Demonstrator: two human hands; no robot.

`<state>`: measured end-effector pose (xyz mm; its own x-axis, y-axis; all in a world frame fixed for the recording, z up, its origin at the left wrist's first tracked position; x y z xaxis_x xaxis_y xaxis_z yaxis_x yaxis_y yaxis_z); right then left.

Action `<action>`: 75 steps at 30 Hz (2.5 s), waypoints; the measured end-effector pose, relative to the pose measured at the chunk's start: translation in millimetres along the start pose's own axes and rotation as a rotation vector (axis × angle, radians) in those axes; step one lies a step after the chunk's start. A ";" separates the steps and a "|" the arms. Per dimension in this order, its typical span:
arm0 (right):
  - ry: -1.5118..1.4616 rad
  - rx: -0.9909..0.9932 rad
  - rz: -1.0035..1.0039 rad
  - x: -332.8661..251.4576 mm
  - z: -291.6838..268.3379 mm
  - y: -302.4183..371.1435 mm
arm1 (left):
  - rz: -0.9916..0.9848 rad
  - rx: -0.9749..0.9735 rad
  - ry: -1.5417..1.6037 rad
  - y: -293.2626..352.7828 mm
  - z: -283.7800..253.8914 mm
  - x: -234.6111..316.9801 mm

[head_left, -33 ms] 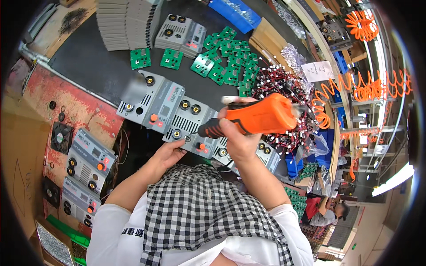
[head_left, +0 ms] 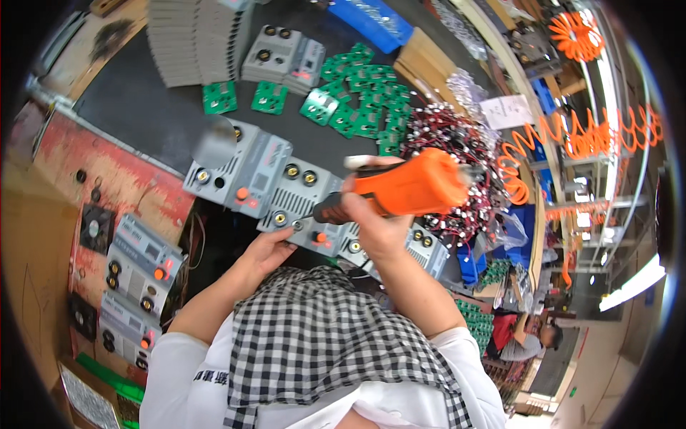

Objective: Assembling electronic control panels by connecting internal circuit boards and wiring components together using an electric screwdriver.

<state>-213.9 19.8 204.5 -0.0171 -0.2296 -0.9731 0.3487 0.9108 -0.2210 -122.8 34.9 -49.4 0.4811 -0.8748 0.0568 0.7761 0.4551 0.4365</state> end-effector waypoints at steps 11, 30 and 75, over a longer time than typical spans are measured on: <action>0.039 -0.260 -0.049 15.4 28.2 -10.2 | -0.058 -0.039 -0.302 -33.0 -21.7 -13.0; 0.006 0.245 -0.452 -56.0 -55.2 47.1 | 0.054 -0.196 -0.826 -116.1 201.2 35.4; 0.180 0.046 -0.192 -32.0 -30.4 42.0 | -0.272 0.091 -0.375 44.4 -14.3 -9.7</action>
<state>-227.2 75.8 224.3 -0.2521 -0.3285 -0.9102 0.3650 0.8389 -0.4038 -87.2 65.9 -43.4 0.0717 -0.9674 0.2429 0.8065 0.1995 0.5565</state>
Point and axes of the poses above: each hand's wrist, its own y-axis away from the middle knuckle, its own z-axis out of the palm, x = y × z, the point moved 6 cm from there along -y, towards the middle knuckle, and after that the axes turned 3 degrees about y, right-handed, at the moved point
